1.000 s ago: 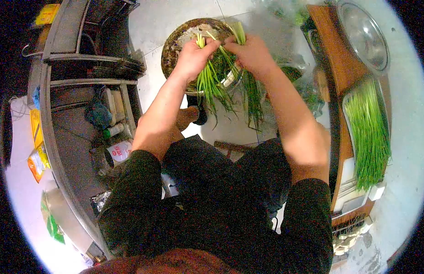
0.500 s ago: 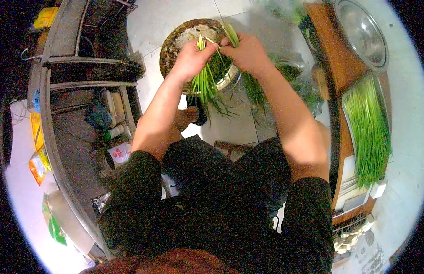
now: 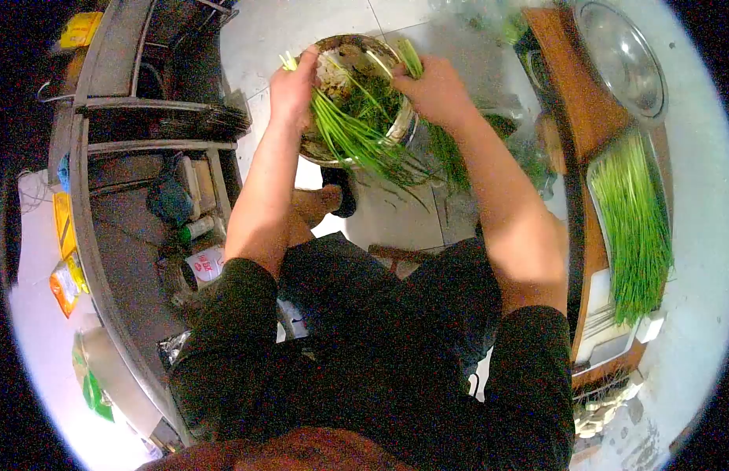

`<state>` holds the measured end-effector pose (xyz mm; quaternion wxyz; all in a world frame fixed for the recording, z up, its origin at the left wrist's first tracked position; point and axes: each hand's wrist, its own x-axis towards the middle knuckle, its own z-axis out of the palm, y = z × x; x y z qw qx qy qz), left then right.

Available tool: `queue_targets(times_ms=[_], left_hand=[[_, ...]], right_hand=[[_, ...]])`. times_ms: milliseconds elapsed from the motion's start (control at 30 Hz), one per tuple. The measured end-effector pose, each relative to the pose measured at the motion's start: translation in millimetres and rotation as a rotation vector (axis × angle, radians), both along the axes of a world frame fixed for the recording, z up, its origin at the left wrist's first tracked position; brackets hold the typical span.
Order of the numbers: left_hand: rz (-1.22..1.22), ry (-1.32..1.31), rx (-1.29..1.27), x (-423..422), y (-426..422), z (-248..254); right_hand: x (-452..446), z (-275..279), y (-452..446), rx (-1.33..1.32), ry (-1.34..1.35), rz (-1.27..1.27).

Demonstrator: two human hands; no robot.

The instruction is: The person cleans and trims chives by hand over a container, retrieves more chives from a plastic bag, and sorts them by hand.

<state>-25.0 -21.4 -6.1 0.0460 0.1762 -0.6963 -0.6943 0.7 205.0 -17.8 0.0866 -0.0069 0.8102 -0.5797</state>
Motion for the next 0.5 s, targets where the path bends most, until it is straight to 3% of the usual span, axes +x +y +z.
queue_targets(times_ms=[100,333,500], left_hand=[[-0.026,-0.031,-0.054,7,13,0],[-0.433,0.053,-0.15,27,36,-3],[-0.436,0.022,-0.161,28,39,-5]], right_hand=[[0,1,-2,-0.075,-0.052,0.018],[4,1,-12,-0.176,-0.101,0.049],[4,-3,-13,-0.11,-0.068,0.072]])
